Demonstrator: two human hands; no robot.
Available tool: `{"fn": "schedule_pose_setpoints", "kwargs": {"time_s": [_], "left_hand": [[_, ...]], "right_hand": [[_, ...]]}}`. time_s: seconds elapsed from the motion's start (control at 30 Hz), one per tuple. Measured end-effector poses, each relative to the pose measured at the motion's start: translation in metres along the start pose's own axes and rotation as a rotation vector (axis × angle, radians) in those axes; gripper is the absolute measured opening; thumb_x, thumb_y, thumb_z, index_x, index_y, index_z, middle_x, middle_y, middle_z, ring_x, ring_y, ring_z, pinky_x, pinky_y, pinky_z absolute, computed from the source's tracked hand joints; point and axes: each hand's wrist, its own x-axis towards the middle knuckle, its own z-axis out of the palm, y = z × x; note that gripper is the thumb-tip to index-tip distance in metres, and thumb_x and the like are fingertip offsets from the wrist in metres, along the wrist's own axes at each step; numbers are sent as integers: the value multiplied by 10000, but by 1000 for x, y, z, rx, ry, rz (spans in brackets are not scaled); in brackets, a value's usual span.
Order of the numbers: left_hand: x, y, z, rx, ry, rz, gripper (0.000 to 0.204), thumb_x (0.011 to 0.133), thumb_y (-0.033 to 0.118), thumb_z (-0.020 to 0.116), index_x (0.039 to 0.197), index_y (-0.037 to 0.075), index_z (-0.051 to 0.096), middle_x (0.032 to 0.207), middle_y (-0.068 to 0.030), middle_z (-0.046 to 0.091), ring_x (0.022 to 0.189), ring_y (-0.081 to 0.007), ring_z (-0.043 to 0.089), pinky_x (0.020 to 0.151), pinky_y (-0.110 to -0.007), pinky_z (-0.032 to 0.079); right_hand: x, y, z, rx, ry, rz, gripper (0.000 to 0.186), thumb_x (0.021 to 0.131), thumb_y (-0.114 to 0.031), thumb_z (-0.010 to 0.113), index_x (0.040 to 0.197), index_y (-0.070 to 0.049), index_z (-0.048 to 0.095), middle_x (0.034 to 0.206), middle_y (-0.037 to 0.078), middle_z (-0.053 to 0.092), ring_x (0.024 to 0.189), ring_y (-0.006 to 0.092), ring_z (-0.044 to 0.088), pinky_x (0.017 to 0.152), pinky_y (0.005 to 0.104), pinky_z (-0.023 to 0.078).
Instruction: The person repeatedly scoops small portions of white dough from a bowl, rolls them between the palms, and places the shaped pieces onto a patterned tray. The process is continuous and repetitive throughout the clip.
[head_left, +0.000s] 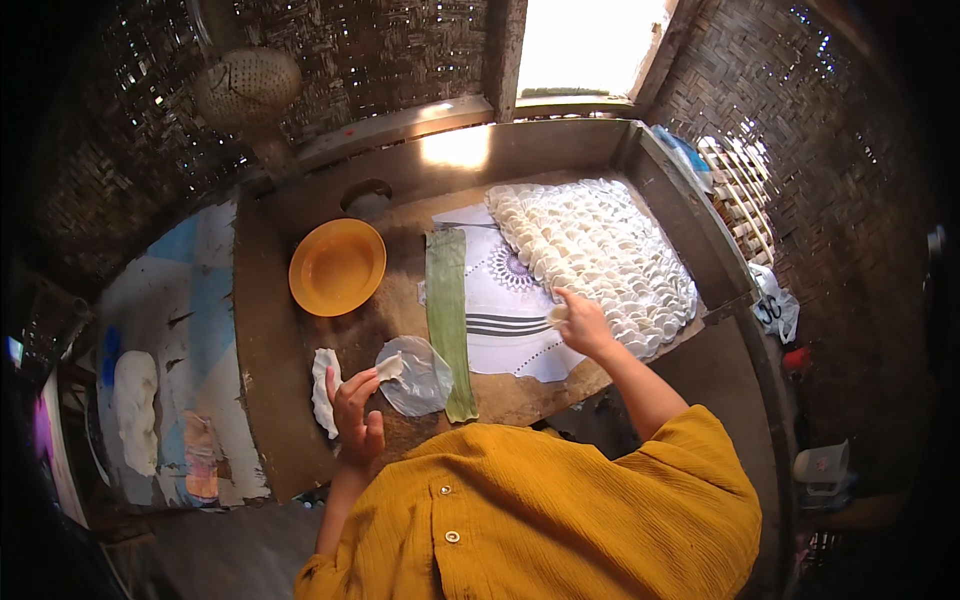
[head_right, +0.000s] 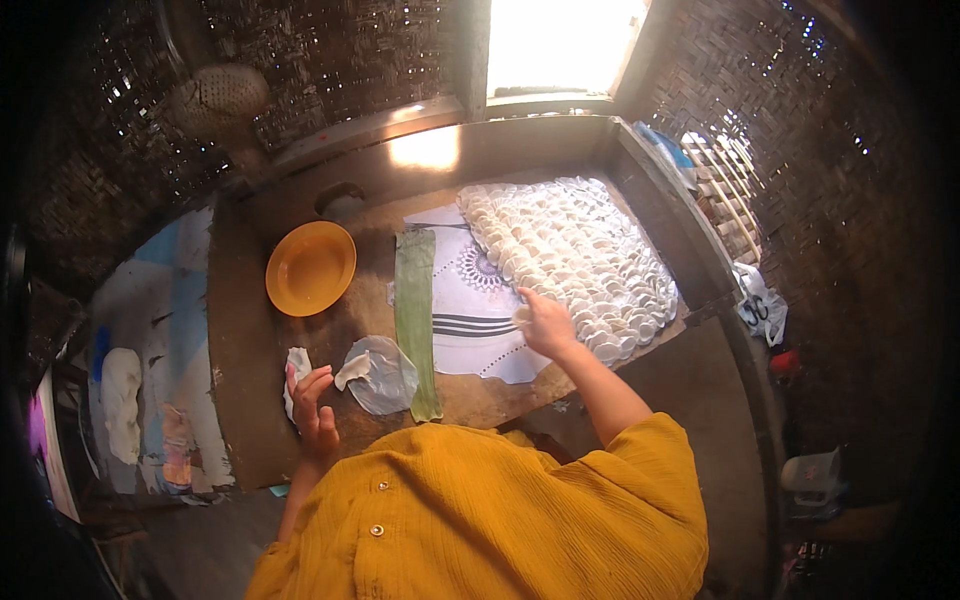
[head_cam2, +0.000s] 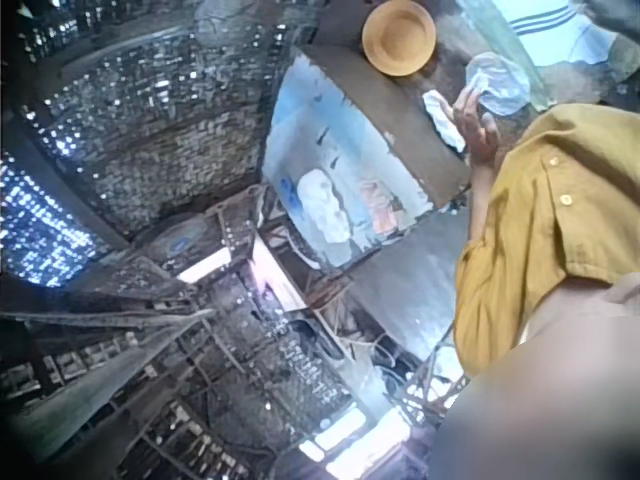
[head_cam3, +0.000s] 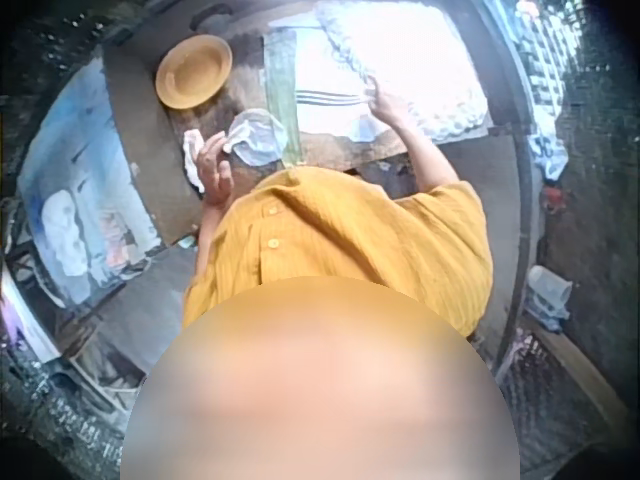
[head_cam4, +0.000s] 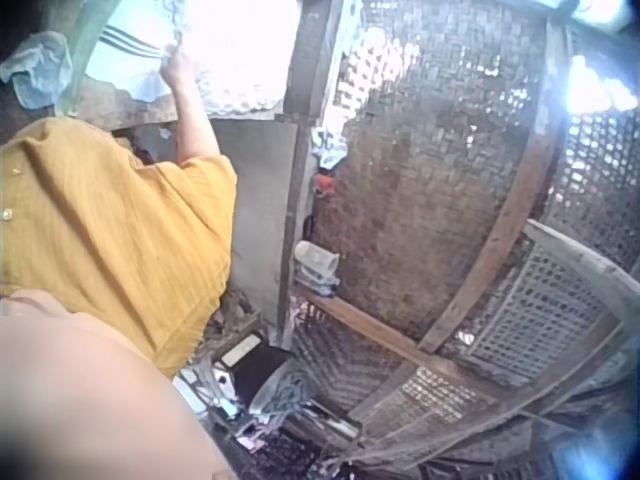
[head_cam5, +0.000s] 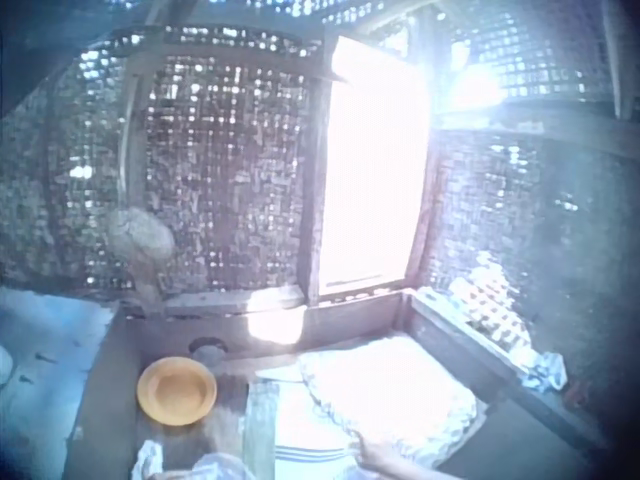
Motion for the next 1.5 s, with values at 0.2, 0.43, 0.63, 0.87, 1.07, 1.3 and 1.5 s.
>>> {"fn": "schedule_pose_setpoints", "kwargs": {"time_s": [0.2, 0.43, 0.63, 0.87, 1.07, 1.3, 1.5], "left_hand": [[-18, -7, -2, -43, 44, -113, 308, 844, 201, 391, 1081, 48, 515, 1100, -114, 567, 1074, -258, 521, 1077, -542, 141], [-27, -8, -6, -22, 46, -154, 309, 836, 171, 398, 1089, 38, 515, 1098, -121, 565, 1031, -248, 538, 1072, -536, 161], [-37, -14, -11, -51, 138, -240, 342, 839, 156, 389, 1128, 16, 509, 1082, -112, 572, 923, -218, 558, 1073, -508, 183], [-50, -22, -13, -109, 247, -397, 316, 839, 119, 412, 1112, 10, 527, 944, -87, 587, 864, -206, 572, 1057, -462, 236], [-56, -22, -1, -239, 257, -454, 256, 872, 107, 450, 1093, 19, 545, 978, -79, 601, 832, -179, 588, 1018, -392, 306], [-76, -17, -6, -249, 250, -443, 211, 883, 114, 477, 1060, 27, 553, 941, -97, 611, 759, -200, 609, 965, -398, 360], [-113, -24, -7, -366, 381, -577, 200, 892, 61, 489, 1074, -3, 543, 1010, -131, 590, 784, -196, 604, 771, -317, 481]], "right_hand": [[3, 63, -4, -44, -207, -11, 672, 668, 3, 561, 1302, -141, 393, 961, 146, 595, 884, 322, 576, 761, 403, 465], [16, 94, 10, -177, -32, -147, 700, 678, 11, 557, 1331, -181, 393, 954, 140, 523, 815, 336, 558, 736, 407, 470], [24, 93, -10, -152, -125, -103, 897, 608, -53, 736, 1380, -231, 314, 1023, 145, 502, 925, 322, 542, 800, 383, 464], [63, 26, -32, -273, -145, -151, 868, 635, -161, 745, 1387, -152, 313, 1193, 142, 450, 1082, 306, 457, 920, 393, 395], [104, -107, 41, -163, -16, -545, 718, 727, -445, 681, 1319, -115, 442, 1449, 158, 211, 1333, 387, 142, 1064, 492, 202], [156, -226, 129, -296, -257, -485, 822, 765, -652, 482, 1383, -127, 352, 1511, 114, -5, 1377, 351, -76, 1052, 610, 43], [195, -259, 171, -274, -321, -316, 836, 795, -697, 348, 1408, -132, 296, 1518, 62, -14, 1377, 306, -132, 1048, 609, -41]]}}
